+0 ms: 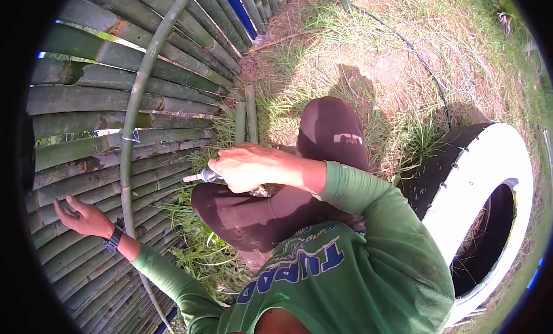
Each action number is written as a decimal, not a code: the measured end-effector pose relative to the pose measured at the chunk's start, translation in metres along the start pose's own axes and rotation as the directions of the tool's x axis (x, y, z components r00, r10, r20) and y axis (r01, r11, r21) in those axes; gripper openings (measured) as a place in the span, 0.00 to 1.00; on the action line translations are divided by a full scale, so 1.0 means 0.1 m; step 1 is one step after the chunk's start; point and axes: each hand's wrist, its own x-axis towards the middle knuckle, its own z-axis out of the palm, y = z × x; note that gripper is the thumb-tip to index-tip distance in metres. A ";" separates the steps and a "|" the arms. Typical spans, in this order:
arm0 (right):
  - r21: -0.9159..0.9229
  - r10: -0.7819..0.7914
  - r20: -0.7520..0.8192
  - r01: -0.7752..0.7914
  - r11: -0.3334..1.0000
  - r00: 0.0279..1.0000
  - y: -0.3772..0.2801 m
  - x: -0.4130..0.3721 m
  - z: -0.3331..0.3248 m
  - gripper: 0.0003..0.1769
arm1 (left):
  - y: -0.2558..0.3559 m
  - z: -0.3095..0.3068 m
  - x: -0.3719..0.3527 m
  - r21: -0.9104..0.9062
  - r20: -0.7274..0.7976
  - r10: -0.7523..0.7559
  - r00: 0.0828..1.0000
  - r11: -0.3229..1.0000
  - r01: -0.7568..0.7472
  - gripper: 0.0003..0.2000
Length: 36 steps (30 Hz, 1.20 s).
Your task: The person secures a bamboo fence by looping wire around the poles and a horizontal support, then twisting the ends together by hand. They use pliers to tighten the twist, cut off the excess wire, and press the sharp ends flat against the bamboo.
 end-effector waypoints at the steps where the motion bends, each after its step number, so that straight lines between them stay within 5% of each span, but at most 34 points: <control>1: -0.010 -0.125 -0.213 0.126 0.992 0.969 0.10 -0.06 -0.02 0.24 | 0.27 0.13 -0.26 -0.223 0.032 -0.131 0.991 0.966 0.134 0.20; 4: 0.141 0.214 -0.257 -0.182 0.973 0.943 -0.21 -0.25 -0.69 0.22 | 1.12 0.70 -1.19 -0.518 0.228 -0.219 0.949 0.797 0.309 0.14; 5: 0.168 0.185 -0.503 -0.115 0.979 0.845 -0.15 -0.27 -0.61 0.22 | 1.41 0.95 -1.53 -0.569 0.433 -0.193 0.880 0.699 0.433 0.14; 7: 0.408 0.309 -0.571 -0.064 0.911 0.761 -0.19 -0.31 -0.70 0.21 | 1.93 1.63 -2.27 -0.490 0.844 -0.021 0.536 0.376 0.787 0.13; 8: 0.574 0.250 -0.609 0.200 0.794 0.753 -0.11 -0.32 -0.66 0.21 | 2.20 1.88 -2.62 -0.342 0.937 -0.003 0.348 0.175 0.923 0.15; 10: 0.833 0.425 -0.389 0.115 0.541 0.817 -0.22 -0.38 -0.74 0.23 | 2.58 2.74 -3.72 -0.227 0.973 0.099 0.210 0.221 0.948 0.24; 11: 0.899 0.489 -0.282 0.050 0.435 0.826 -0.27 -0.42 -0.76 0.24 | 2.86 3.05 -4.01 -0.280 0.948 0.051 0.313 0.595 0.753 0.28; 12: 0.935 0.473 -0.229 0.057 0.351 0.851 -0.30 -0.47 -0.79 0.25 | 3.08 3.22 -4.01 -0.183 0.982 0.104 0.157 0.726 0.663 0.33; 13: 0.967 0.458 -0.170 0.057 0.249 0.872 -0.33 -0.54 -0.75 0.26 | 3.30 3.30 -4.07 -0.184 0.982 0.119 0.148 0.794 0.580 0.34; 14: 0.978 0.431 -0.133 0.047 0.205 0.892 -0.31 -0.61 -0.69 0.26 | 3.47 3.38 -4.10 -0.137 0.990 0.128 0.055 0.822 0.553 0.35; 19: 0.967 0.531 -0.205 0.089 0.237 0.822 -0.38 -0.79 -0.77 0.23 | 3.87 3.61 -4.53 -0.099 0.991 0.131 -0.012 0.807 0.583 0.29; 24: 0.970 0.706 -0.242 0.164 0.178 0.665 -0.30 -0.82 -0.85 0.28 | 3.70 3.25 -4.45 0.071 0.984 0.066 -0.163 0.700 0.710 0.21; 28: 0.950 0.834 -0.276 0.267 0.162 0.478 -0.17 -0.81 -0.90 0.24 | 3.45 2.45 -4.02 0.288 0.932 0.114 -0.345 0.348 0.892 0.16; 29: 0.909 0.835 -0.395 0.296 0.294 0.383 -0.16 -0.86 -0.87 0.14 | 3.38 2.20 -3.87 0.350 0.911 0.135 -0.389 0.242 0.905 0.14; 31: 0.967 0.938 -0.168 0.237 0.096 0.303 -0.03 -1.00 -0.73 0.11 | 3.25 1.68 -3.50 0.447 0.869 0.192 -0.456 0.090 0.890 0.12; 33: 0.917 0.972 -0.021 0.392 -0.075 0.236 -0.15 -1.26 -0.72 0.10 | 3.19 1.00 -2.74 0.531 0.820 0.222 -0.528 0.049 0.846 0.11; 35: 0.828 0.985 0.073 0.541 -0.149 0.159 -0.11 -1.48 -0.33 0.10 | 3.01 0.32 -2.12 0.602 0.765 0.263 -0.588 0.035 0.798 0.12; 36: 0.863 0.989 0.108 0.485 -0.145 0.105 -0.30 -1.54 -0.33 0.10 | 2.89 0.01 -1.87 0.620 0.752 0.284 -0.595 0.004 0.785 0.12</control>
